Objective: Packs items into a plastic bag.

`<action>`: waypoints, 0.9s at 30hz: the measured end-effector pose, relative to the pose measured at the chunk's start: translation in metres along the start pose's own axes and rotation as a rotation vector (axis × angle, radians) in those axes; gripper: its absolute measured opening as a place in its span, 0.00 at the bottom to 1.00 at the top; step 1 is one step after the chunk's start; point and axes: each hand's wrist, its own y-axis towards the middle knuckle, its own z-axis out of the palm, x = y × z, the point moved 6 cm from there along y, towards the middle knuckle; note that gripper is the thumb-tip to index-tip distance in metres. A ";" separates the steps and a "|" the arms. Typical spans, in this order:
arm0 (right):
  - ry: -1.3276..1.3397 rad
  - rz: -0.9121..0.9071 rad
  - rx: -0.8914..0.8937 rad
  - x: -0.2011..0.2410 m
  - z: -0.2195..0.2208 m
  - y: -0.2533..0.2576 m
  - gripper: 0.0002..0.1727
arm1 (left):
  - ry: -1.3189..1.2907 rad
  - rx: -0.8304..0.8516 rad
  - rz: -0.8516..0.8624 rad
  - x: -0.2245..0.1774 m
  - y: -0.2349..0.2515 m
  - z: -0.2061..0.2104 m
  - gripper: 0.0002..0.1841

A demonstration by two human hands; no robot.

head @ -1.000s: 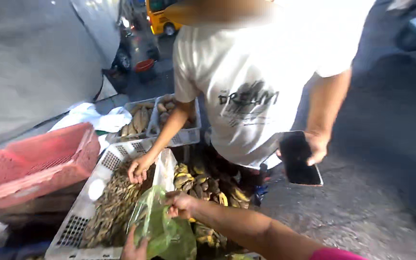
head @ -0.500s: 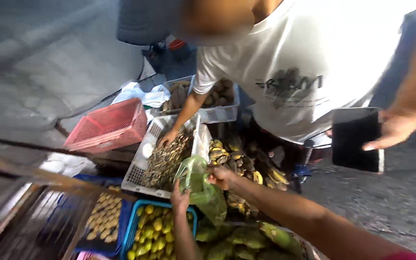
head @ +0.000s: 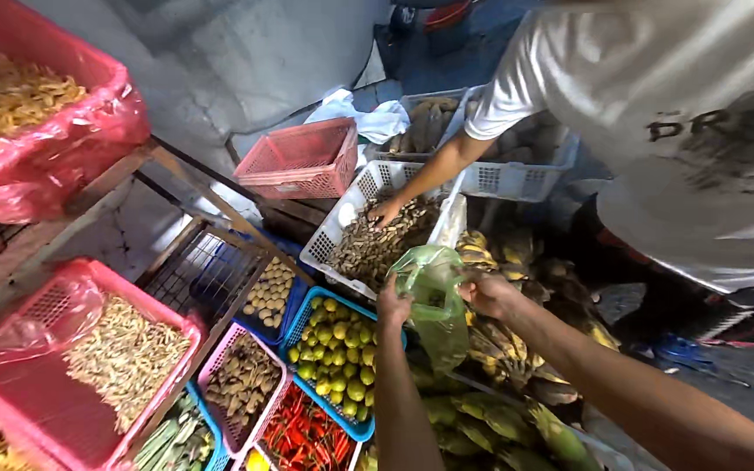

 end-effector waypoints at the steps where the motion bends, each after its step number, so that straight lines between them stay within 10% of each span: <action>1: -0.004 0.009 0.008 -0.001 0.001 0.000 0.04 | -0.004 -0.004 0.002 0.000 0.000 0.000 0.37; 27: -0.047 0.016 0.010 -0.002 -0.002 -0.002 0.05 | -0.010 0.002 -0.011 0.000 0.000 0.001 0.36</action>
